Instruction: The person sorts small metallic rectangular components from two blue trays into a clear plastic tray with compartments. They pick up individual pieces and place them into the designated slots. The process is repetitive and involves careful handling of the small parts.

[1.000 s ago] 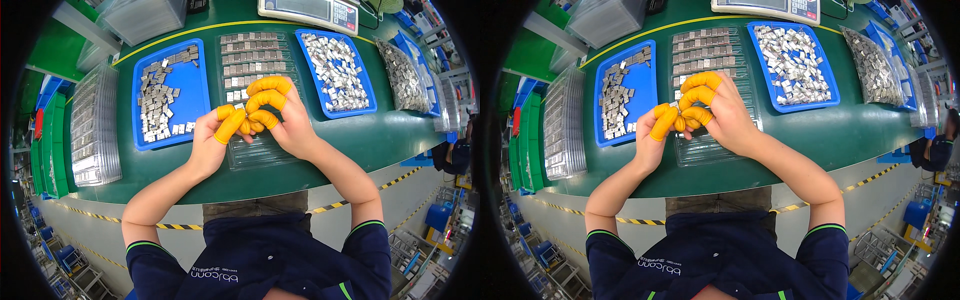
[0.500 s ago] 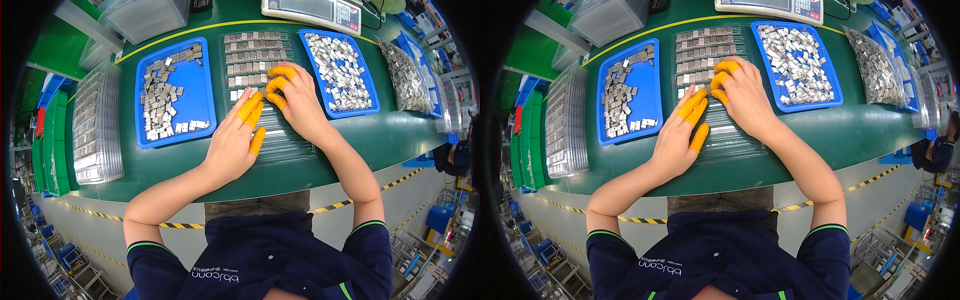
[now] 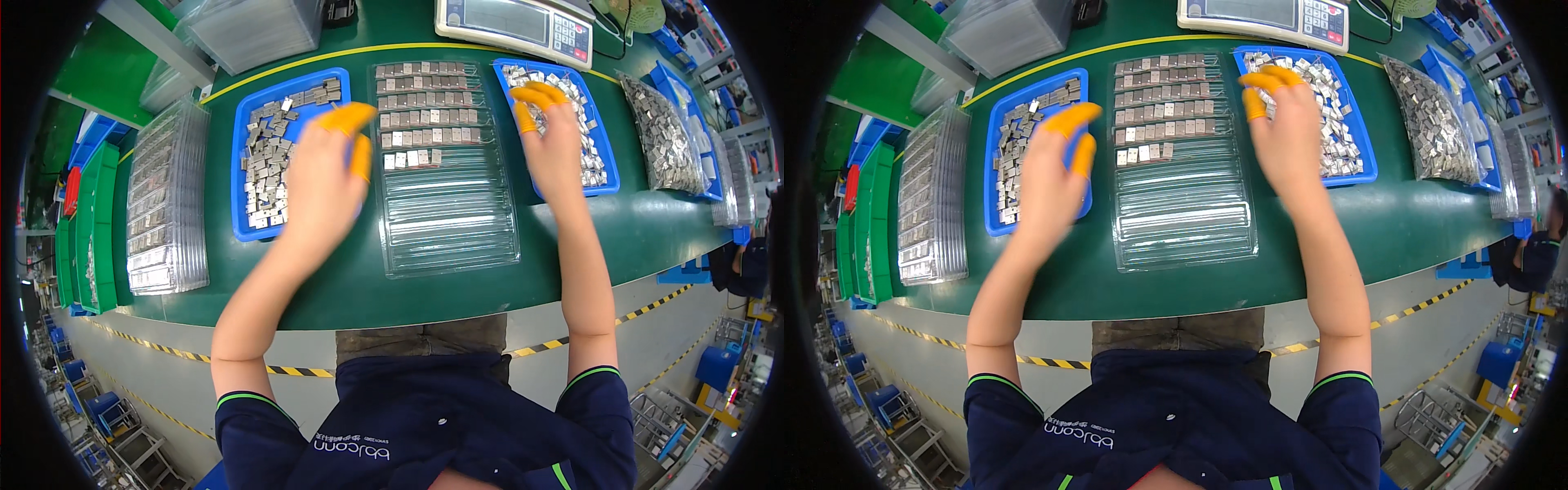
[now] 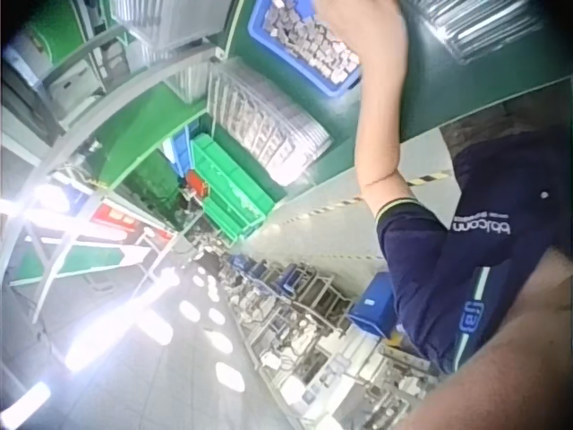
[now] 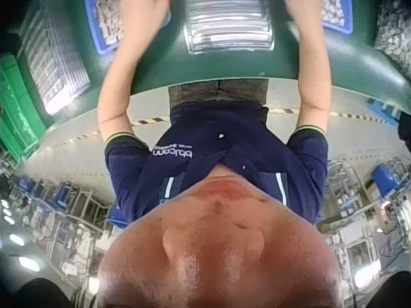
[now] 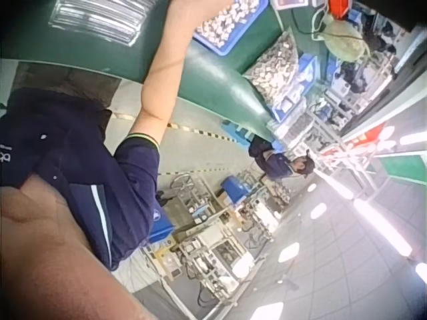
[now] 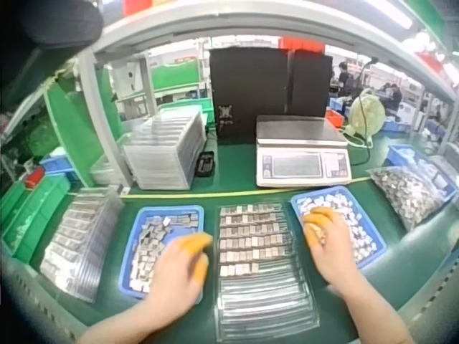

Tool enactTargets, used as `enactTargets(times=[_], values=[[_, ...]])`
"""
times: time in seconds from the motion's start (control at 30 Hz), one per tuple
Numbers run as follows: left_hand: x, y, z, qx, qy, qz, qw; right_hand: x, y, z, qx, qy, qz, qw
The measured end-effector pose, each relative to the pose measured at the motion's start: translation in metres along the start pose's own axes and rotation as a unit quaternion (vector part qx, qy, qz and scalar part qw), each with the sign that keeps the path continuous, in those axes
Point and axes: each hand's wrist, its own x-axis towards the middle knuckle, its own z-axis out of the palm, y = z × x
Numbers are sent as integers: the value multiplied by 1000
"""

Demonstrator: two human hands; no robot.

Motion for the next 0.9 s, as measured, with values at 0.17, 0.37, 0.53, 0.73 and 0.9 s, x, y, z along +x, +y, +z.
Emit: enactTargets(times=[0.17, 0.37, 0.53, 0.73, 0.9], values=[[29, -62, 9, 126, -50, -113, 984, 1, 62, -12, -111, -59, 106, 986], [28, -66, 15, 83, -84, -116, 986, 1, 58, -8, -108, -140, 143, 974], [28, -57, 10, 69, -59, -149, 985, 5, 46, -9, -58, -127, 223, 965], [22, -33, -7, -48, -46, -219, 973, 2, 59, -6, -52, -87, 206, 973], [1, -17, 1, -375, 37, -202, 904, 5, 57, -6, -50, -89, 185, 977]])
